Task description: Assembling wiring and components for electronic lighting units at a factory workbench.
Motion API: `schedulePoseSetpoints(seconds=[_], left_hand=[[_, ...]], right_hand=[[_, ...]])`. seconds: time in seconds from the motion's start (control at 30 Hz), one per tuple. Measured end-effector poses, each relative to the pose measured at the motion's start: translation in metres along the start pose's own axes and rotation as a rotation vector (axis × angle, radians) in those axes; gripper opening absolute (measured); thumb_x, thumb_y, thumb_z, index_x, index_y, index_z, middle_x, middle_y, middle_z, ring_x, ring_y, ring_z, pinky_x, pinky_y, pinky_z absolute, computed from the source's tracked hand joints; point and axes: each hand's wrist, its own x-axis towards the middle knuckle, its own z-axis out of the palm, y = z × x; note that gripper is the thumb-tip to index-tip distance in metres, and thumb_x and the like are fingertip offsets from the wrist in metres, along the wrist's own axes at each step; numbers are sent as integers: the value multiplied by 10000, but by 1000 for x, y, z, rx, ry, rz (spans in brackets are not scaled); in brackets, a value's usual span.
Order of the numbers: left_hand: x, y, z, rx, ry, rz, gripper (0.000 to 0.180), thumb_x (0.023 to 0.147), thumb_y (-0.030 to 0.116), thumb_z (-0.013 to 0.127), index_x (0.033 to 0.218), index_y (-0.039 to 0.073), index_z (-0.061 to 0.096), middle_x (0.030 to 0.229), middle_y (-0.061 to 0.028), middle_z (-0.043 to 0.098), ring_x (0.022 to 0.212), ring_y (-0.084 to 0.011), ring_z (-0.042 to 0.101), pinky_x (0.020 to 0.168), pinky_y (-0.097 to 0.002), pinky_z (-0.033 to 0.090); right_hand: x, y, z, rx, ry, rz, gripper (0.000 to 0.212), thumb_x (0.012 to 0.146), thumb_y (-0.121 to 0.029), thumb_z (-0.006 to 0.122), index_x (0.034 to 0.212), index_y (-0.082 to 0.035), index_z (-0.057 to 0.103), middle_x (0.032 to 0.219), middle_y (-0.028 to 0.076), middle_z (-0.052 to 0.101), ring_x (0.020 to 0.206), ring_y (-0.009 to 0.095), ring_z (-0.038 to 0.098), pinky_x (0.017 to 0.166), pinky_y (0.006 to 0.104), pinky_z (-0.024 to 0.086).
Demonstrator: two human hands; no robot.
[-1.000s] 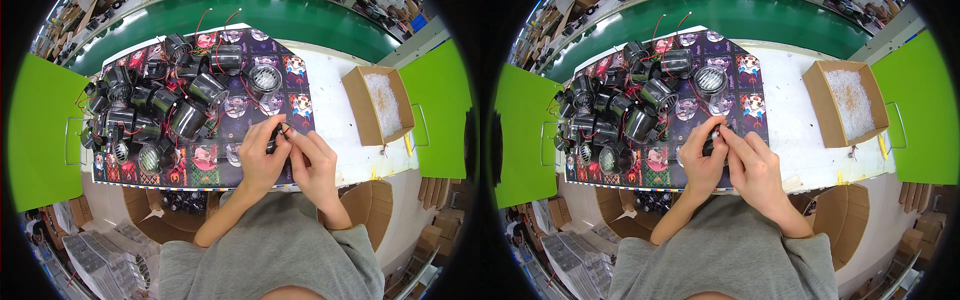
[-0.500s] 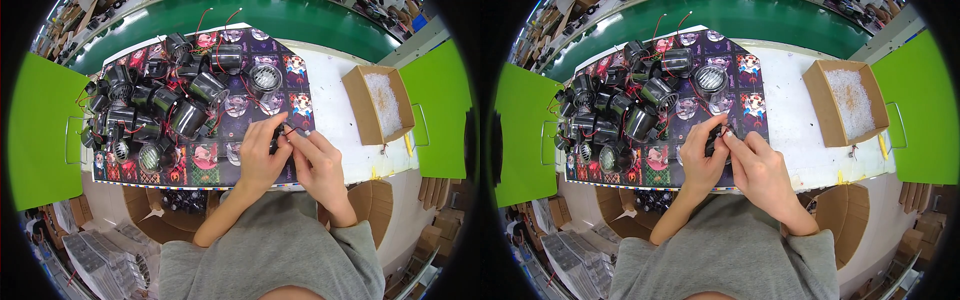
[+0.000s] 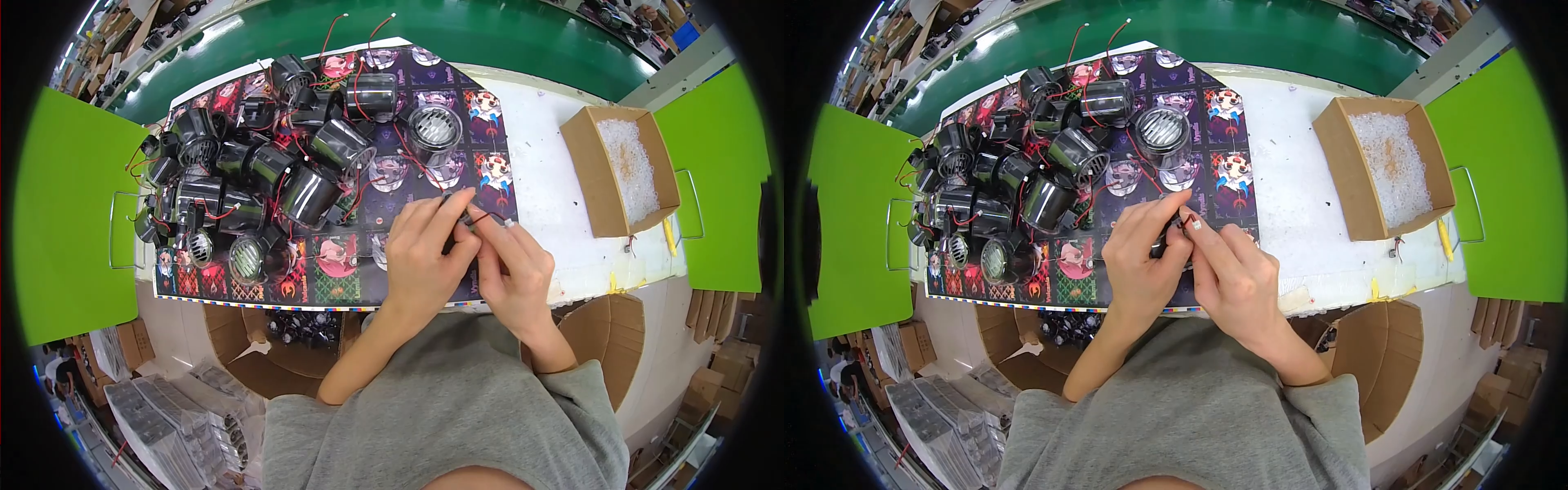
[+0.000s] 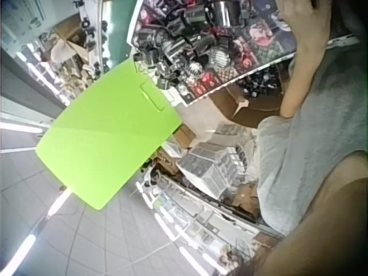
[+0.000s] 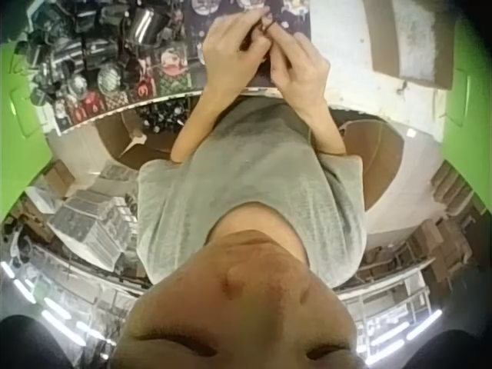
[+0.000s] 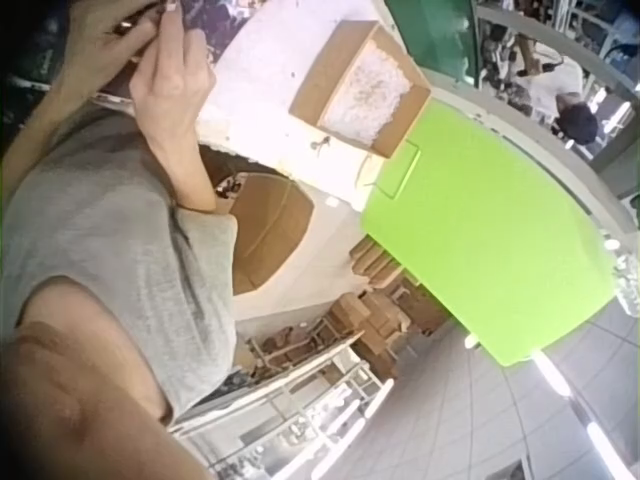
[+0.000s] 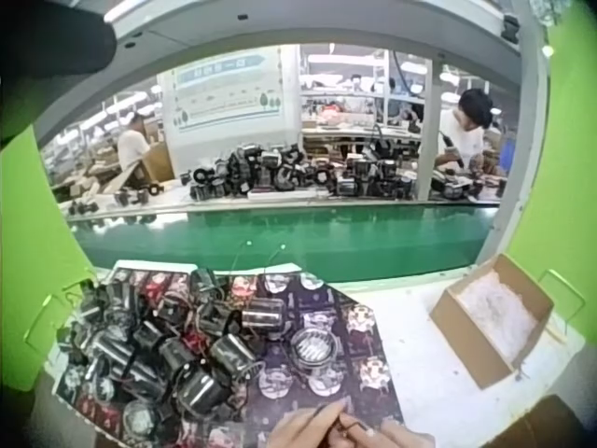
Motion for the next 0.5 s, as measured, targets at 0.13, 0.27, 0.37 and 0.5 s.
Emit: schedulePoseSetpoints(seconds=[0.13, 0.27, 0.37, 0.5], left_hand=[[-1, 2, -2, 93, -16, 62, 414, 638, 71, 645, 1050, 63, 612, 831, -84, 557, 787, -238, 544, 673, -342, 430], [-1, 6, 0, 197, -17, 132, 415, 625, 49, 623, 1038, 81, 627, 835, -83, 560, 782, -246, 548, 677, -349, 433], [-4, 8, 1, 290, -55, 188, 446, 617, 130, 656, 1060, 98, 615, 854, -67, 545, 813, -230, 536, 699, -358, 413], [-4, 9, 5, 311, -43, 234, 427, 622, 113, 629, 1048, 94, 617, 832, -53, 535, 827, -217, 533, 717, -360, 405]], right_hand=[[2, -4, -9, 37, -55, 74, 351, 696, 79, 598, 1031, -23, 624, 620, 64, 475, 476, 185, 501, 415, 304, 414], [2, 1, -17, 113, -65, 102, 309, 740, 72, 579, 1037, -7, 615, 628, 65, 497, 465, 156, 495, 414, 275, 401], [10, 6, -25, 115, 29, 71, 281, 784, 63, 541, 1057, 18, 594, 673, 59, 555, 476, 109, 492, 427, 247, 390], [34, -15, -71, 11, 64, 96, 258, 830, 55, 494, 1070, 32, 585, 920, 135, 654, 592, 77, 539, 524, 207, 413]])
